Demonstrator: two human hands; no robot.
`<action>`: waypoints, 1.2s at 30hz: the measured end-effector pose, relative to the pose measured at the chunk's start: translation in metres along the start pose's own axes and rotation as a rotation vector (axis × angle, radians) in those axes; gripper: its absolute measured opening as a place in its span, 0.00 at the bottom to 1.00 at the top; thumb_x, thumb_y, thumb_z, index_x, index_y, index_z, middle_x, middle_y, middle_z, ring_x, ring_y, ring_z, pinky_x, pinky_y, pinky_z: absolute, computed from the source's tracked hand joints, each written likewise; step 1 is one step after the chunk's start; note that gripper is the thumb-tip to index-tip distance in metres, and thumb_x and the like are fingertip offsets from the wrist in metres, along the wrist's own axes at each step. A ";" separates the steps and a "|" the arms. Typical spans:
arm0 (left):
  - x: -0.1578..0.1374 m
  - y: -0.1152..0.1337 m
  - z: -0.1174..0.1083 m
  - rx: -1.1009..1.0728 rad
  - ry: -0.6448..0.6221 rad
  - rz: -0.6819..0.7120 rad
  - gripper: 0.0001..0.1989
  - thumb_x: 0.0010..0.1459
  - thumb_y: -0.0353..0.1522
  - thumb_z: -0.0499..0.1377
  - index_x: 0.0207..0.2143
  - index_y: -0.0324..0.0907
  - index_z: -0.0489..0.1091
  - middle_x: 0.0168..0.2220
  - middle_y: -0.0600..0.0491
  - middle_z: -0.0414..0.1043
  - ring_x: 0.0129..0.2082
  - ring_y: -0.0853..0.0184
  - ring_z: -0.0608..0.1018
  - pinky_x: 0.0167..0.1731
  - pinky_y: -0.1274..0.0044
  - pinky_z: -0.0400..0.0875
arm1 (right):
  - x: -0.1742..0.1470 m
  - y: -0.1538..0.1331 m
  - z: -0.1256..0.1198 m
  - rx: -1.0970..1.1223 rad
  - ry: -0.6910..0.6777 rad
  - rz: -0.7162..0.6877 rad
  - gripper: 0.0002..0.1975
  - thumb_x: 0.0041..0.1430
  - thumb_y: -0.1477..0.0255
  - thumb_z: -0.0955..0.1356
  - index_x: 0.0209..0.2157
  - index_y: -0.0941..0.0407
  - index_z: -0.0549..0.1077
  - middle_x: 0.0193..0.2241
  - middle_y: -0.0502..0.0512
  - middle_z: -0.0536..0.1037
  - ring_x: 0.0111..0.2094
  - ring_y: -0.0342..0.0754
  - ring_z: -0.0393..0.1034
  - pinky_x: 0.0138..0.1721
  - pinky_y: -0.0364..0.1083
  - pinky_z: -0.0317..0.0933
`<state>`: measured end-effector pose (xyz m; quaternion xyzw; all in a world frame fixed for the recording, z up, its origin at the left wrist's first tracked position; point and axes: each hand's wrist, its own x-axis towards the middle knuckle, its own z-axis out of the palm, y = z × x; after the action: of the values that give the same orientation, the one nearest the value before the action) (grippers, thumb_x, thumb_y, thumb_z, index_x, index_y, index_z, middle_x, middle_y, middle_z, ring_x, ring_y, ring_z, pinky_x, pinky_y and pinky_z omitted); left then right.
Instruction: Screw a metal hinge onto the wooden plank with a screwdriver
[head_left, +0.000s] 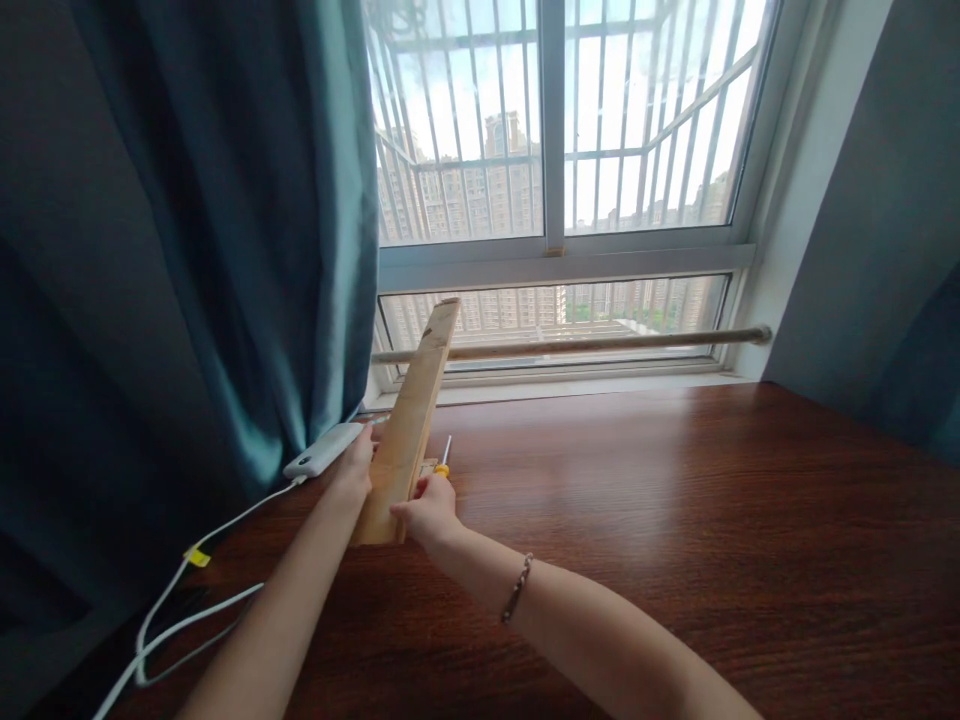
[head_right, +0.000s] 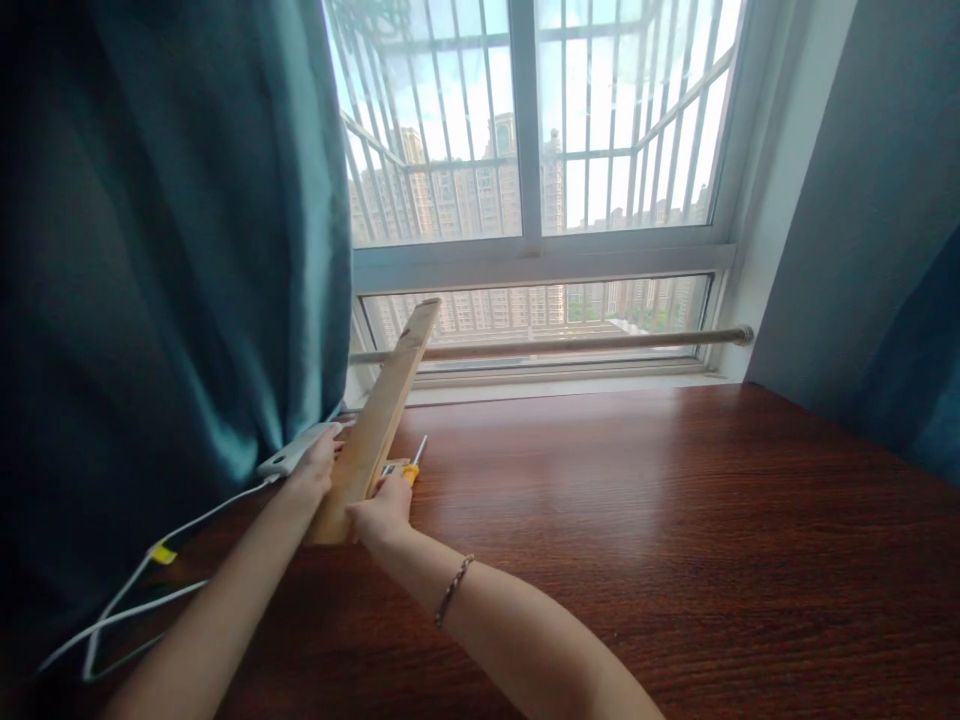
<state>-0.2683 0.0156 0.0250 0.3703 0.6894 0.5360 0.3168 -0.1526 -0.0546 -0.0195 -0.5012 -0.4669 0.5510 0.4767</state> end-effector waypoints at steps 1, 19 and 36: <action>-0.010 0.002 0.009 -0.092 -0.082 -0.105 0.17 0.58 0.38 0.45 0.24 0.38 0.65 0.16 0.51 0.65 0.19 0.65 0.71 0.21 0.74 0.69 | -0.003 -0.001 -0.016 -0.001 0.006 -0.013 0.13 0.29 0.81 0.70 0.20 0.58 0.64 0.21 0.46 0.66 0.26 0.43 0.63 0.29 0.42 0.57; -0.187 -0.006 0.133 -0.492 -0.945 -0.190 0.22 0.28 0.15 0.59 0.30 0.37 0.66 0.33 0.48 0.71 0.37 0.63 0.74 0.37 0.74 0.67 | -0.113 0.009 -0.291 0.063 -0.115 -0.042 0.20 0.30 0.68 0.75 0.30 0.58 0.72 0.29 0.56 0.77 0.32 0.49 0.71 0.38 0.48 0.63; -0.210 -0.024 0.194 -0.461 -0.993 -0.263 0.20 0.29 0.14 0.58 0.27 0.38 0.62 0.27 0.50 0.70 0.30 0.65 0.75 0.31 0.75 0.68 | -0.125 0.026 -0.344 -0.022 -0.083 0.026 0.19 0.34 0.65 0.74 0.31 0.57 0.73 0.33 0.58 0.77 0.39 0.52 0.71 0.44 0.48 0.62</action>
<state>-0.0001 -0.0685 -0.0340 0.4102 0.3630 0.3900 0.7401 0.1948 -0.1689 -0.0533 -0.4891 -0.4858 0.5723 0.4441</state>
